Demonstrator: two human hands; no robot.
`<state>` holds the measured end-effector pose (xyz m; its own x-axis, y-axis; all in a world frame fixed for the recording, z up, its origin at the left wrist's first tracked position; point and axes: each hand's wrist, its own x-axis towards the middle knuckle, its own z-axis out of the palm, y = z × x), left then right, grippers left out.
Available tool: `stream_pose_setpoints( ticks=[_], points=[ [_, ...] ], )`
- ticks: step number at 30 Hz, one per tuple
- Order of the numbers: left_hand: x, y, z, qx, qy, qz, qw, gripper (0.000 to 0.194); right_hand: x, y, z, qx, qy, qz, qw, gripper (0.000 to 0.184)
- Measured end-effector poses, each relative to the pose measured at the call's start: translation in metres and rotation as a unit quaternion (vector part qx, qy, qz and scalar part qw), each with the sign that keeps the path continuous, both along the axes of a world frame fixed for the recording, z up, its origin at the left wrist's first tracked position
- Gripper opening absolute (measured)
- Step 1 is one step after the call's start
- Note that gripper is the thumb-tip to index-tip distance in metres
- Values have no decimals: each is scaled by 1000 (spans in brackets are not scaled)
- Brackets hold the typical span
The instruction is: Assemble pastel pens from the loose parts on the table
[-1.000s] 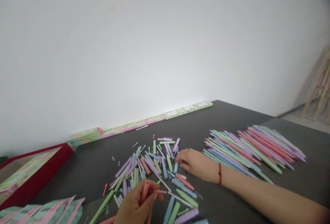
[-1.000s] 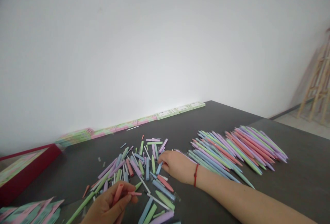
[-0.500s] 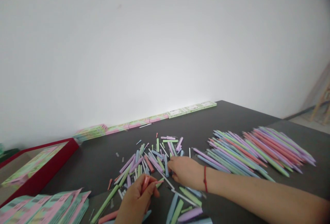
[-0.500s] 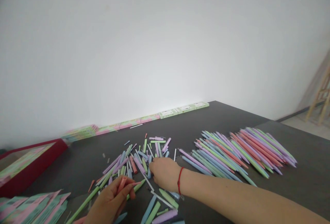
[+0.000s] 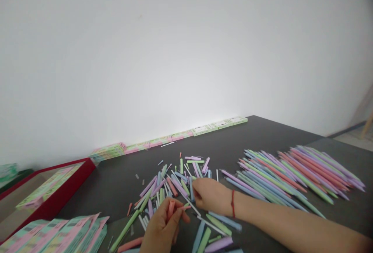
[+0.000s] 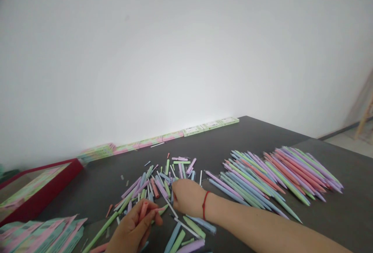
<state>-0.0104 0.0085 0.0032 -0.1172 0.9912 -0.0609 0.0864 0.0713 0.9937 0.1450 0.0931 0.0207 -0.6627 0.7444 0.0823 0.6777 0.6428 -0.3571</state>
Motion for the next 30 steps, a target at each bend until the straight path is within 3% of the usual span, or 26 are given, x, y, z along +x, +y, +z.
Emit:
stream_pose_setpoints(
  ticks=[2,3,4,5,7,8,10,13,21,30],
  points=[
    [2,0,4,6,-25,4,1000,27,4,-4,8,-97,101,-7,990,5],
    [2,-1,6,12,-38,8,999,27,6,-6,12,-181,184,-12,966,4],
    [3,-1,8,18,-52,12,998,27,6,-10,14,-277,277,-16,920,4],
    [4,-2,9,22,-67,18,997,27,6,-13,16,-370,365,-18,854,6],
    [5,-4,12,26,-95,28,995,28,3,-19,17,-489,482,-10,727,15],
    [6,-5,14,27,-103,32,994,29,1,-23,17,-515,512,-2,687,19],
    [6,-7,16,30,-103,35,994,30,-3,-28,16,-526,544,12,654,22],
    [4,-8,18,32,-75,28,996,29,-7,-33,15,-491,558,24,669,21],
    [7,-9,24,24,-56,20,998,28,-7,-37,8,-398,514,57,758,25],
    [15,-20,34,94,48,34,994,25,-5,-41,6,-345,452,70,820,15]
  ],
)
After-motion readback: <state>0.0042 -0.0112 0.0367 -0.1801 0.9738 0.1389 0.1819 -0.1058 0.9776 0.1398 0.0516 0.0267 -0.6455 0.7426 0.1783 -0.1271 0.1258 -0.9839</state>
